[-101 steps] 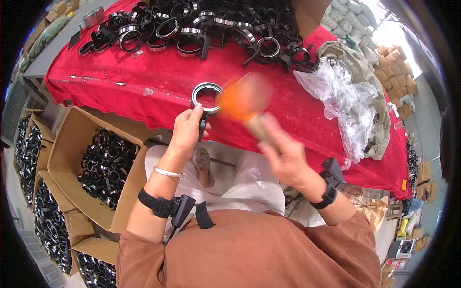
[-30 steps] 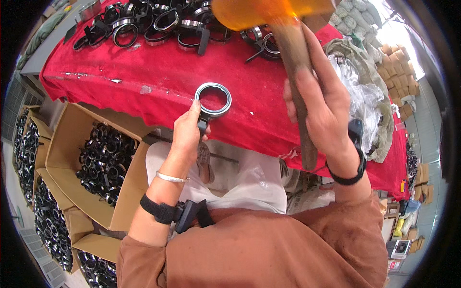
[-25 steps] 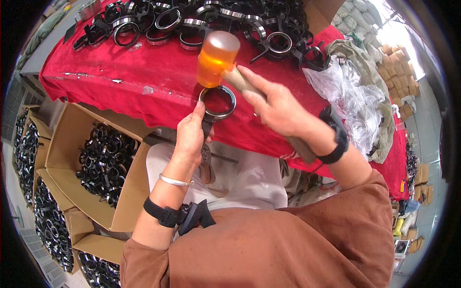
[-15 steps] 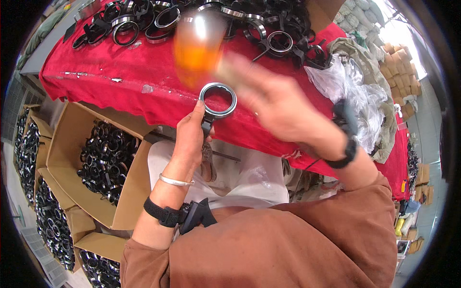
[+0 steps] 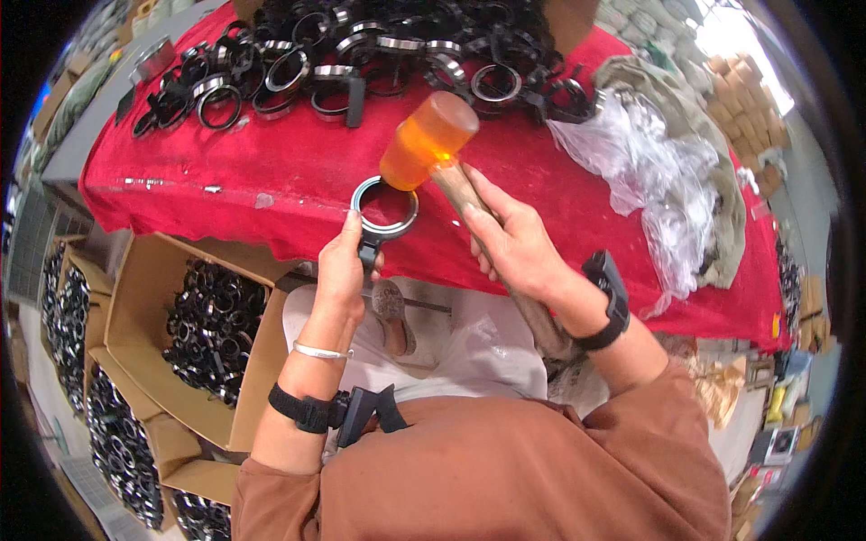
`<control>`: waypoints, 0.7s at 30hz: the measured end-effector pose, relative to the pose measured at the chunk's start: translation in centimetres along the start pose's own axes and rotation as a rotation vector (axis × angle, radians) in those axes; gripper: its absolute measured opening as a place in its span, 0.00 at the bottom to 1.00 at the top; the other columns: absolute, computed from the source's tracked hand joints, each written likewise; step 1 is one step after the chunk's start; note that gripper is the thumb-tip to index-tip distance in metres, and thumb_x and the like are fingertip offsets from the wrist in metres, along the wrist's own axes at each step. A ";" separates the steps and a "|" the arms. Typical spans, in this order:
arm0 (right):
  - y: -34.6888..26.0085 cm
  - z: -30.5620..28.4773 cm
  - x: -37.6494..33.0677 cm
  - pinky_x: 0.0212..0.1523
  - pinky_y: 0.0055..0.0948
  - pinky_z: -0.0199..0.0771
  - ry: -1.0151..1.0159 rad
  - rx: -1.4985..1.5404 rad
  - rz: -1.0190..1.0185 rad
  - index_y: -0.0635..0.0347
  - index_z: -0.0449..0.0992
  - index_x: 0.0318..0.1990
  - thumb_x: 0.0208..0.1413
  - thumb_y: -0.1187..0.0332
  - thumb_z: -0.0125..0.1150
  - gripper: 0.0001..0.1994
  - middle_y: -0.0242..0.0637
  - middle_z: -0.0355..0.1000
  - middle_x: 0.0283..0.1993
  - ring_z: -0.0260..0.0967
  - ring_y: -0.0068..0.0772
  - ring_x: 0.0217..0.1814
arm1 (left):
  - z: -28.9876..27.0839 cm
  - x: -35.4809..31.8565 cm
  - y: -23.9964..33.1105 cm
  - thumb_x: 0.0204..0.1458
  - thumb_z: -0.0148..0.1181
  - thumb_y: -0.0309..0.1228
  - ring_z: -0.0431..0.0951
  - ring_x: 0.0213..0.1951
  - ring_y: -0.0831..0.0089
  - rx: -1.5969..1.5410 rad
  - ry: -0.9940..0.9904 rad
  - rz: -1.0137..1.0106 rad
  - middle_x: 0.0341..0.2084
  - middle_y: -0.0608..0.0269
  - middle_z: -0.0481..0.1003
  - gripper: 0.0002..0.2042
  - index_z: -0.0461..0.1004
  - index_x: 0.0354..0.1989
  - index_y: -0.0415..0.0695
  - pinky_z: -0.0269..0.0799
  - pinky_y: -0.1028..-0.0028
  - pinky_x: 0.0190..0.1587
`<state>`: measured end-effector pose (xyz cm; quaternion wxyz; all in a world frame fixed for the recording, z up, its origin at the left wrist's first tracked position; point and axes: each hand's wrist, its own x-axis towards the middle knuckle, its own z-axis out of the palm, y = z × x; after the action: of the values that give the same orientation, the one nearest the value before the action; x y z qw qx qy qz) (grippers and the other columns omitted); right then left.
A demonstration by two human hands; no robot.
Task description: The worker uses a rubber mallet to secure metal rings onto black plastic hose clamp components.
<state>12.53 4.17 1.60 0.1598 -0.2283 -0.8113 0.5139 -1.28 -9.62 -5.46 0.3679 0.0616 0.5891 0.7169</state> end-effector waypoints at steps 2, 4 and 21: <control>-1.2 -0.4 -0.8 0.20 0.20 0.65 -0.043 0.165 0.123 0.56 0.50 0.64 0.58 0.69 0.44 0.26 0.29 0.63 0.23 0.59 0.16 0.19 | -0.2 0.0 -0.6 0.58 0.43 0.48 0.65 0.15 0.80 -0.010 0.028 -0.030 0.13 0.68 0.67 0.20 0.70 0.24 0.45 0.59 0.79 0.17; -2.4 -1.6 -2.5 0.20 0.20 0.64 0.039 0.224 0.006 0.55 0.49 0.65 0.59 0.69 0.44 0.26 0.28 0.63 0.23 0.59 0.16 0.18 | 0.0 -0.1 -0.3 0.58 0.42 0.49 0.65 0.15 0.81 -0.014 0.046 -0.049 0.13 0.69 0.67 0.21 0.70 0.25 0.46 0.58 0.79 0.17; 3.5 -8.5 -4.6 0.17 0.18 0.64 0.243 0.382 0.042 0.54 0.48 0.65 0.59 0.67 0.46 0.26 0.29 0.63 0.22 0.59 0.16 0.17 | -25.3 -1.4 6.9 0.56 0.41 0.52 0.70 0.38 0.73 0.229 0.477 0.202 0.36 0.61 0.73 0.25 0.69 0.47 0.42 0.66 0.69 0.40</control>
<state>21.34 9.53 1.87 0.2858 -0.2709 -0.6693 0.6300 -16.63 -30.92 -6.40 0.1360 -0.0094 0.7270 0.6730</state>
